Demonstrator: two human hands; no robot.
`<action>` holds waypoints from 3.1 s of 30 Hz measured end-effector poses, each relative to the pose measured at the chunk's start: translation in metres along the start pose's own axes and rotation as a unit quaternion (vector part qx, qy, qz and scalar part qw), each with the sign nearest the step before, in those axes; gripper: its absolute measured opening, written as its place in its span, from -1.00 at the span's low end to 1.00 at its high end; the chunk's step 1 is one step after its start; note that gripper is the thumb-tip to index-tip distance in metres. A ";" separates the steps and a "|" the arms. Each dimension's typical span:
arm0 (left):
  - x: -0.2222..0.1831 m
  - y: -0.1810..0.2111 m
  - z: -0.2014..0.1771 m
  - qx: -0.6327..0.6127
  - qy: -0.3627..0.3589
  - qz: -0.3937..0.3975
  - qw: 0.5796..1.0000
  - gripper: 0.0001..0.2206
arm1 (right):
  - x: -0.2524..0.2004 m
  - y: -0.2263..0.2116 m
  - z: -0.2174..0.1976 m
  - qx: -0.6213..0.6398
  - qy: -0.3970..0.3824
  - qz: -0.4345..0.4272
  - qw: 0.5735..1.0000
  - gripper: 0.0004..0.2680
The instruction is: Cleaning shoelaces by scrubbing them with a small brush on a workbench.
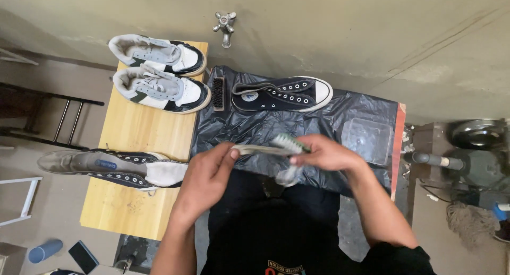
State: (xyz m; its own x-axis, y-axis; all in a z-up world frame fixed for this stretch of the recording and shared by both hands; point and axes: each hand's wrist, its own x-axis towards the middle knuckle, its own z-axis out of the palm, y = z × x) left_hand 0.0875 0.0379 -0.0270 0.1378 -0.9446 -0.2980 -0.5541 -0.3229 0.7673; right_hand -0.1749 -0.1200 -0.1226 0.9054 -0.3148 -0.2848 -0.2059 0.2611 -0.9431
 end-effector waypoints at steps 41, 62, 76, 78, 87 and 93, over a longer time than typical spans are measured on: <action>-0.068 -0.186 0.133 -0.219 0.009 -0.248 0.944 -0.69 | 0.024 0.160 0.036 -0.672 0.360 -0.067 0.644 -0.67; 0.013 -0.125 0.153 -0.120 0.022 -0.189 0.974 -0.64 | -0.039 0.047 -0.087 0.016 0.496 -0.064 0.866 -0.72; 0.009 -0.120 0.149 -0.092 0.031 -0.178 0.979 -0.60 | 0.011 0.126 0.070 -0.644 0.328 -0.070 0.688 -0.71; 0.007 -0.118 0.149 -0.070 0.029 -0.175 0.982 -0.60 | 0.007 0.124 0.049 -0.651 0.346 -0.050 0.674 -0.69; 0.012 -0.123 0.161 0.066 0.052 -0.170 0.982 -0.62 | -0.013 0.064 -0.028 -0.385 0.397 0.132 0.823 -0.74; 0.013 -0.140 0.173 0.077 0.063 -0.154 0.983 -0.60 | -0.059 -0.003 -0.013 -0.338 0.423 0.198 0.817 -0.76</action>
State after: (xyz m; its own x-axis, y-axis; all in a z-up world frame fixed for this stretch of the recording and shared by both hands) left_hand 0.0253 0.0812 -0.2365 0.4142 -0.8063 -0.4223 -0.5863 -0.5912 0.5538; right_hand -0.2328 -0.1140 -0.1050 0.1970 -0.9201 -0.3385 -0.8374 0.0217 -0.5462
